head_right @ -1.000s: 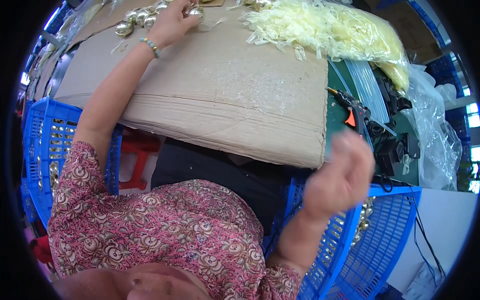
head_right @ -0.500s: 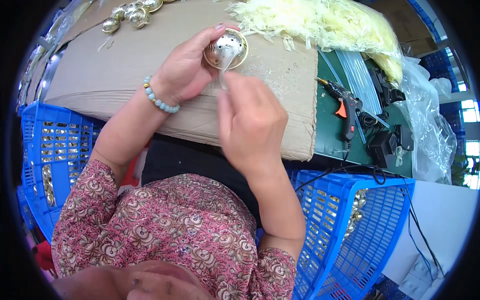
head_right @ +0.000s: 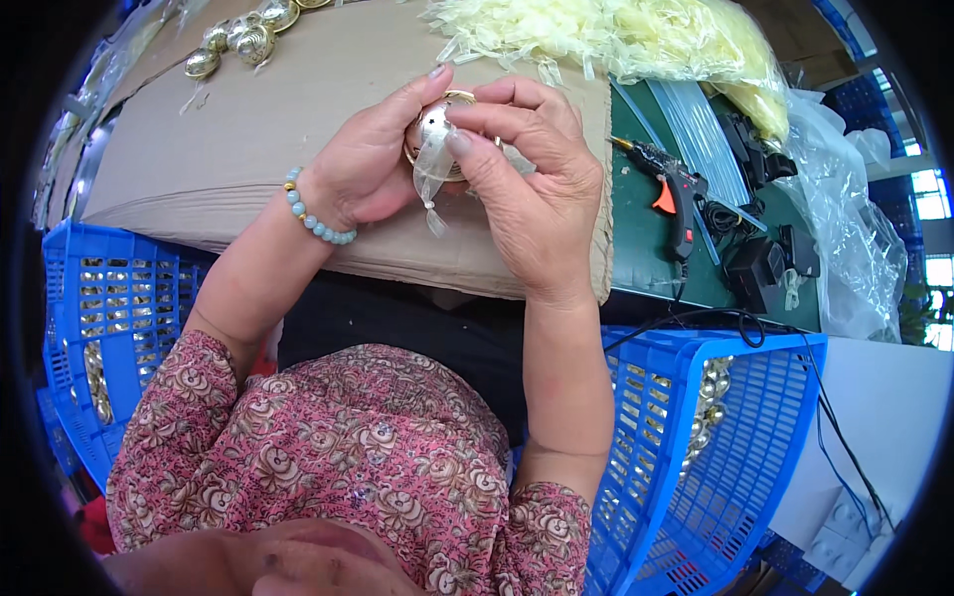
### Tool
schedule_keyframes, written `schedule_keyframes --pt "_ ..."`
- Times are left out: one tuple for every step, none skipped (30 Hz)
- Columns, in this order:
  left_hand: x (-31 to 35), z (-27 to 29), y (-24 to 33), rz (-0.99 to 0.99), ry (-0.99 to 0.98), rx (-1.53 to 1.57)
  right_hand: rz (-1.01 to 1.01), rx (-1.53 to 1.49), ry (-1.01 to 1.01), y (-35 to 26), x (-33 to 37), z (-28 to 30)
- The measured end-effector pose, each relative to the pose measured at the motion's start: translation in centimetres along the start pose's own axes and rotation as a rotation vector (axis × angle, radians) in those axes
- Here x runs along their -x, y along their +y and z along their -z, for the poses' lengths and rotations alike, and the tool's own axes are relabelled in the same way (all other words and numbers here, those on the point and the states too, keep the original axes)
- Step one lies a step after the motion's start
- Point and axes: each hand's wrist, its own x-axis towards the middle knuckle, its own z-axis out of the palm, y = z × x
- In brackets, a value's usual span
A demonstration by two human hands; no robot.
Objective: Decorating gold bell ornaments by attaching white ribbons and bows using a hot glue gun.
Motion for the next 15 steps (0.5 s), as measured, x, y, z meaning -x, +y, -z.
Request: schedule_keyframes --pt "0.0 -0.1 -0.1 0.002 0.034 -0.027 0.084 0.072 0.016 0.2 0.1 0.0" --pt "0.0 -0.3 -0.2 0.007 0.067 -0.053 0.081 0.072 0.02 0.0 0.2 -0.1" --pt "0.0 -0.6 -0.2 0.012 0.067 -0.052 0.013 -0.028 0.063 -0.3 0.2 -0.2" --pt "0.0 -1.0 -0.1 0.009 0.11 -0.068 -0.055 -0.129 0.107 -0.6 0.2 -0.3" --pt "0.0 -1.2 -0.1 0.004 0.154 -0.083 -0.057 -0.129 0.109 -0.9 0.1 -0.4" --pt "0.0 -1.1 -0.1 0.007 0.155 -0.082 -0.101 -0.233 0.146 -1.2 0.0 -0.5" --pt "0.0 -0.9 -0.1 -0.003 0.138 -0.065 -0.145 -0.337 0.182 -1.4 -0.1 -0.5" --pt "0.0 -0.9 -0.2 -0.013 0.12 -0.047 -0.144 -0.394 0.169 -1.4 -0.2 -0.4" --pt "-0.1 -0.8 -0.3 -0.011 0.121 -0.045 -0.147 -0.393 0.17 -1.1 -0.2 -0.3" --pt "-0.1 -0.8 -0.4 -0.012 0.126 -0.031 -0.112 -0.409 0.185 -0.7 -0.3 -0.2" --pt "-0.1 -0.8 -0.4 -0.014 0.132 -0.017 -0.078 -0.426 0.2 -0.3 -0.4 -0.2" --pt "0.0 -0.8 -0.4 -0.011 0.134 -0.015 -0.081 -0.427 0.201 -0.2 -0.4 -0.3" --pt "0.1 -0.7 -0.4 0.005 0.145 -0.017 -0.101 -0.449 0.208 -0.2 -0.5 -0.3" --pt "0.1 -0.7 -0.3 0.022 0.154 -0.018 -0.12 -0.47 0.216 -0.1 -0.5 -0.3" --pt "0.2 -0.5 -0.3 0.025 0.154 -0.018 -0.122 -0.47 0.218 -0.1 -0.5 -0.4"
